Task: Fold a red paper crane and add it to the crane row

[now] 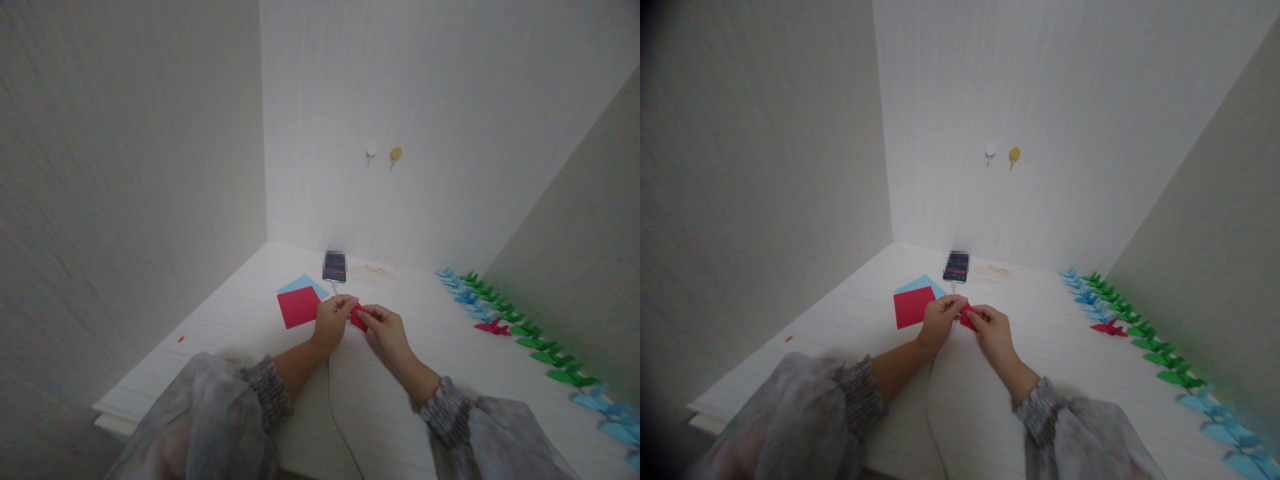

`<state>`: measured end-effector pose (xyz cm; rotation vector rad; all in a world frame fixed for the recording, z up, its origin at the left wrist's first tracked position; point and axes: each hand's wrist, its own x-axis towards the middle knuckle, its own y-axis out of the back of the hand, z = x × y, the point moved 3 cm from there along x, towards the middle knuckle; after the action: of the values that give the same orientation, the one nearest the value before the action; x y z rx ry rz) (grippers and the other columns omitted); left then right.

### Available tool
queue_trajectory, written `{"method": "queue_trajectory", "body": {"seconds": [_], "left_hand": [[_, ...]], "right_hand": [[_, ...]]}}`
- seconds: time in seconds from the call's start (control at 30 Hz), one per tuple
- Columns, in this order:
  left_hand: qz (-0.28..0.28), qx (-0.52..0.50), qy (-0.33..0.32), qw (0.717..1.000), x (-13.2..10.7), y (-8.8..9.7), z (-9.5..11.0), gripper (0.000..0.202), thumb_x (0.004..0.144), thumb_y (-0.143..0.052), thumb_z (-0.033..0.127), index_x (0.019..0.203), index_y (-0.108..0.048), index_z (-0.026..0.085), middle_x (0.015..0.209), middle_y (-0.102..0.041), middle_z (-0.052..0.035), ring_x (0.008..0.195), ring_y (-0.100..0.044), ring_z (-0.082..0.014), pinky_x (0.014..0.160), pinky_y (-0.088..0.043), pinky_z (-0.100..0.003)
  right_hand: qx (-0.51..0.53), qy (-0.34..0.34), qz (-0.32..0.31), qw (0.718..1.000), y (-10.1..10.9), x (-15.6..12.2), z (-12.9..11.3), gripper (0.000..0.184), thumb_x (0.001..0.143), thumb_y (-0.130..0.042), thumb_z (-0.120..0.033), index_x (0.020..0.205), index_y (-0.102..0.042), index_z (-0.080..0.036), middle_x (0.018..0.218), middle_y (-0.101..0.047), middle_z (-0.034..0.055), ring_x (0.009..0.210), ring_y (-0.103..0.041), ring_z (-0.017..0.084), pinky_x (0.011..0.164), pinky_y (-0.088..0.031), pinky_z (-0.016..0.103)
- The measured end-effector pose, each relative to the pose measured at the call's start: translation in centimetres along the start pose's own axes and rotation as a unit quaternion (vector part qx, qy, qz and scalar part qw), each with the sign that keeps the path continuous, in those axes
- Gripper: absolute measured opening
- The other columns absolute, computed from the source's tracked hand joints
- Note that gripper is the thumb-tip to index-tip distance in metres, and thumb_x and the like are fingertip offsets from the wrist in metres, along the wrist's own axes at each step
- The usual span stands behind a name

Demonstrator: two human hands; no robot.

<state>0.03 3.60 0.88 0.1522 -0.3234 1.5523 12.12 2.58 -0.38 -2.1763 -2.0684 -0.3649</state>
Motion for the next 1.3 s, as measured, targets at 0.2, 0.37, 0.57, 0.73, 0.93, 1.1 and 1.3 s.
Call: {"method": "queue_trajectory", "body": {"seconds": [0.2, 0.37, 0.57, 0.73, 0.93, 1.1, 1.3], "left_hand": [[-0.022, -0.051, 0.023, 0.998, 0.0, -0.3, -0.3, 0.021, 0.067, -0.056, 0.035, 0.065, -0.058, 0.013, 0.055, -0.053, 0.0018, 0.052, -0.045, -0.0082, 0.053, -0.036, -0.021], [-0.049, -0.029, 0.030, 0.998, 0.2, -0.4, -0.5, 0.017, 0.060, -0.062, 0.029, 0.065, -0.059, 0.013, 0.060, -0.055, 0.0010, 0.056, -0.047, -0.0088, 0.056, -0.037, -0.021], [-0.028, -0.033, 0.029, 0.999, 0.4, -0.2, -0.9, 0.021, 0.062, -0.059, 0.032, 0.056, -0.053, 0.014, 0.051, -0.048, 0.0040, 0.050, -0.041, -0.0072, 0.050, -0.033, -0.020], [-0.004, -0.055, 0.044, 0.998, 0.2, -0.2, -0.7, 0.020, 0.060, -0.061, 0.029, 0.054, -0.050, 0.014, 0.051, -0.047, 0.0043, 0.050, -0.041, -0.0066, 0.050, -0.032, -0.019], [-0.014, -0.112, 0.084, 0.990, -0.3, -0.5, -0.1, 0.025, 0.062, -0.058, 0.033, 0.051, -0.044, 0.015, 0.041, -0.040, 0.0066, 0.037, -0.036, -0.0055, 0.042, -0.029, -0.020], [-0.024, -0.109, 0.082, 0.990, 0.0, -0.5, -0.8, 0.026, 0.060, -0.060, 0.033, 0.050, -0.044, 0.015, 0.041, -0.042, 0.0062, 0.037, -0.037, -0.0054, 0.042, -0.029, -0.020], [-0.035, -0.137, 0.104, 0.984, 0.1, -0.5, -1.3, 0.027, 0.054, -0.065, 0.028, 0.046, -0.044, 0.014, 0.043, -0.042, 0.0061, 0.043, -0.037, -0.0046, 0.046, -0.029, -0.020]], "right_hand": [[0.107, -0.061, 0.031, 0.992, -0.1, -0.5, -0.7, 0.011, 0.056, -0.068, -0.022, 0.063, -0.067, -0.014, 0.062, -0.066, 0.0040, 0.058, -0.057, 0.015, 0.063, -0.043, 0.028], [0.115, -0.048, 0.020, 0.992, 0.2, -0.5, -0.3, 0.011, 0.058, -0.067, -0.023, 0.066, -0.068, -0.016, 0.067, -0.068, 0.0044, 0.062, -0.058, 0.016, 0.066, -0.044, 0.030], [0.014, 0.015, -0.002, 1.000, -0.2, -0.6, -0.3, 0.021, 0.068, -0.058, -0.033, 0.077, -0.068, -0.016, 0.074, -0.068, 0.0056, 0.069, -0.058, 0.018, 0.067, -0.043, 0.030], [-0.050, 0.001, -0.008, 0.999, -0.5, -0.8, -0.7, 0.026, 0.068, -0.056, -0.037, 0.071, -0.066, -0.013, 0.061, -0.065, 0.0057, 0.055, -0.054, 0.015, 0.053, -0.041, 0.026], [0.065, -0.067, -0.047, 0.995, -1.1, -0.8, -0.6, 0.023, 0.065, -0.058, -0.037, 0.064, -0.062, -0.014, 0.049, -0.060, 0.0017, 0.047, -0.053, 0.014, 0.047, -0.040, 0.024], [0.045, -0.049, -0.061, 0.996, -1.3, -1.1, 0.0, 0.025, 0.071, -0.051, -0.040, 0.064, -0.059, -0.017, 0.051, -0.058, 0.0016, 0.047, -0.052, 0.014, 0.045, -0.039, 0.023], [-0.023, 0.005, -0.049, 0.999, -0.9, -1.0, -0.2, 0.023, 0.071, -0.052, -0.036, 0.061, -0.059, -0.016, 0.053, -0.055, -0.0004, 0.048, -0.047, 0.011, 0.046, -0.036, 0.021]]}}
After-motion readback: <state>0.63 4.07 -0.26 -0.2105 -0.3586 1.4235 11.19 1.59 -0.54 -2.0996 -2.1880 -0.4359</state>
